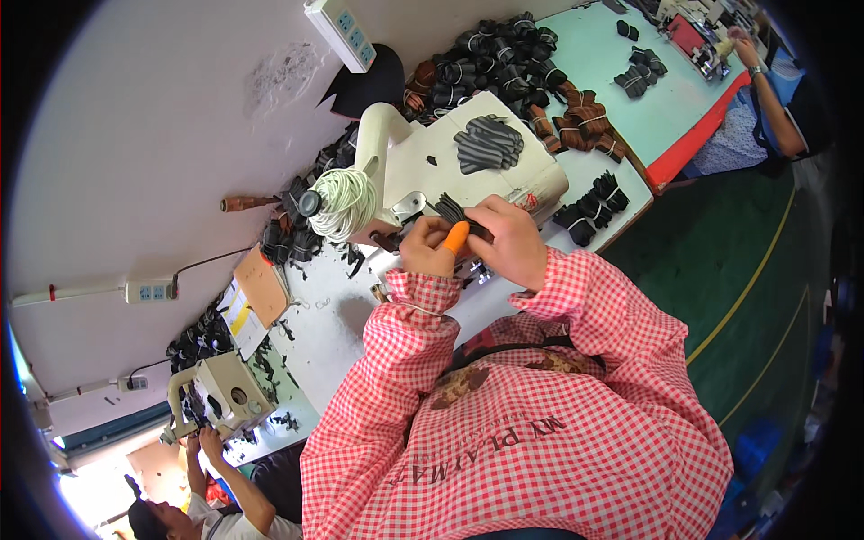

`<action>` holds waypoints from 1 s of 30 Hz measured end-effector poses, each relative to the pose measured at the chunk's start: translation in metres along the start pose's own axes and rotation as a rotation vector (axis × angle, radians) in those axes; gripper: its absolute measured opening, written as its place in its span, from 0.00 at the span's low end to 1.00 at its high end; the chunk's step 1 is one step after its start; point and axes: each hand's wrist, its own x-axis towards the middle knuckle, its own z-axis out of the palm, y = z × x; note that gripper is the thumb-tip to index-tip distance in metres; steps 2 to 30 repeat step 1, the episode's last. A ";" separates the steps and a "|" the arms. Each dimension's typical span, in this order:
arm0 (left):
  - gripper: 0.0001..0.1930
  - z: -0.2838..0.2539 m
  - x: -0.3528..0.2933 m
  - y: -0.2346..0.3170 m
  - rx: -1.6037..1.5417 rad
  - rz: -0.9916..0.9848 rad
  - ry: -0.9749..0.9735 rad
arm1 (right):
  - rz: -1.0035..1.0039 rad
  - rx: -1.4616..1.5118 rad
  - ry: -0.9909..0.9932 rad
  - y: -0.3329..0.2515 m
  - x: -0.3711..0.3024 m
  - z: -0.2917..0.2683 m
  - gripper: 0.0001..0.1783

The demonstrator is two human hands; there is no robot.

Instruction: The person feeds leather pieces through a skiving machine to shave their edges and stacks the processed pieces on top of the machine.

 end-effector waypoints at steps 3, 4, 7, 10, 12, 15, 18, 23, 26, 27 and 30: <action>0.09 -0.002 -0.002 -0.001 -0.076 -0.009 -0.009 | 0.017 0.061 -0.060 0.001 -0.002 -0.003 0.18; 0.09 -0.002 -0.002 -0.001 -0.076 -0.009 -0.009 | 0.017 0.061 -0.060 0.001 -0.002 -0.003 0.18; 0.09 -0.002 -0.002 -0.001 -0.076 -0.009 -0.009 | 0.017 0.061 -0.060 0.001 -0.002 -0.003 0.18; 0.09 -0.002 -0.002 -0.001 -0.076 -0.009 -0.009 | 0.017 0.061 -0.060 0.001 -0.002 -0.003 0.18; 0.09 -0.002 -0.002 -0.001 -0.076 -0.009 -0.009 | 0.017 0.061 -0.060 0.001 -0.002 -0.003 0.18; 0.09 -0.002 -0.002 -0.001 -0.076 -0.009 -0.009 | 0.017 0.061 -0.060 0.001 -0.002 -0.003 0.18; 0.09 -0.002 -0.002 -0.001 -0.076 -0.009 -0.009 | 0.017 0.061 -0.060 0.001 -0.002 -0.003 0.18; 0.09 -0.002 -0.002 -0.001 -0.076 -0.009 -0.009 | 0.017 0.061 -0.060 0.001 -0.002 -0.003 0.18; 0.09 -0.002 -0.002 -0.001 -0.076 -0.009 -0.009 | 0.017 0.061 -0.060 0.001 -0.002 -0.003 0.18; 0.09 -0.002 -0.002 -0.001 -0.076 -0.009 -0.009 | 0.017 0.061 -0.060 0.001 -0.002 -0.003 0.18; 0.09 -0.002 -0.002 -0.001 -0.076 -0.009 -0.009 | 0.017 0.061 -0.060 0.001 -0.002 -0.003 0.18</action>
